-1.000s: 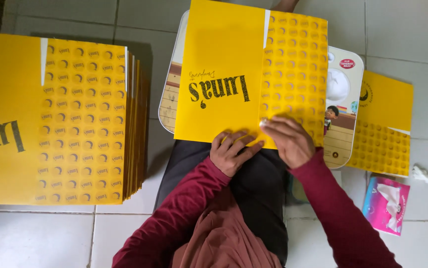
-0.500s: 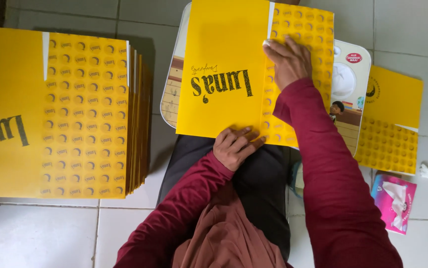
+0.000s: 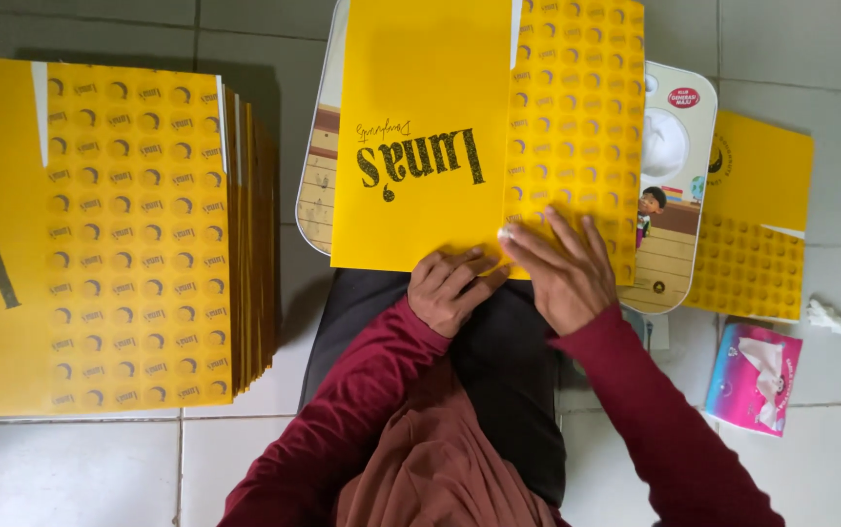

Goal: Applying glue to the edges of yellow cardboard folders and pressing them to seal

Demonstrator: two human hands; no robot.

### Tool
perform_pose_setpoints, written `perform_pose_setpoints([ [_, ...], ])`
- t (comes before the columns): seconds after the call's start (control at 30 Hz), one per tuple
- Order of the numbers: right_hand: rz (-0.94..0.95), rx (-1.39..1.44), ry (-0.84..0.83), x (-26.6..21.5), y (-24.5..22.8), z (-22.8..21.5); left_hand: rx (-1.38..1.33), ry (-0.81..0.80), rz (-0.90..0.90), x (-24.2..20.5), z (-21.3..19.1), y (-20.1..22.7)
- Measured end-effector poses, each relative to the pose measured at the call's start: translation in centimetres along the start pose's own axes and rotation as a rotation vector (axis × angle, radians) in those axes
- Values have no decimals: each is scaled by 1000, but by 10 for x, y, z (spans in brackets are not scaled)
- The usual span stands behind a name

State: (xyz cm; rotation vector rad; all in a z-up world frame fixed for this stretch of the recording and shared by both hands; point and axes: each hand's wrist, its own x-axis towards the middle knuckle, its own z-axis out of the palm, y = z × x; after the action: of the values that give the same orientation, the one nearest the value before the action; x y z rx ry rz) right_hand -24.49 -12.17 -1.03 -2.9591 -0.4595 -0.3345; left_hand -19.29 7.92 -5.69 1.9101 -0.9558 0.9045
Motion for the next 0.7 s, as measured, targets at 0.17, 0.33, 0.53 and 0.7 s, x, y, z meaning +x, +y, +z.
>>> perform_pose_setpoints([
  [0.17,126,-50,-139,99,70,28,4,13,-51,1,1,5],
  [0.33,248,-44,-185,152,119,68,-34,-12,-96,-6,-12,18],
  [0.53,132,-20,-102,110,105,68,-473,-125,-520,-71,-2,37],
  [0.7,-58,52,46,22,41,37,-1294,-142,-1405,-72,30,31],
])
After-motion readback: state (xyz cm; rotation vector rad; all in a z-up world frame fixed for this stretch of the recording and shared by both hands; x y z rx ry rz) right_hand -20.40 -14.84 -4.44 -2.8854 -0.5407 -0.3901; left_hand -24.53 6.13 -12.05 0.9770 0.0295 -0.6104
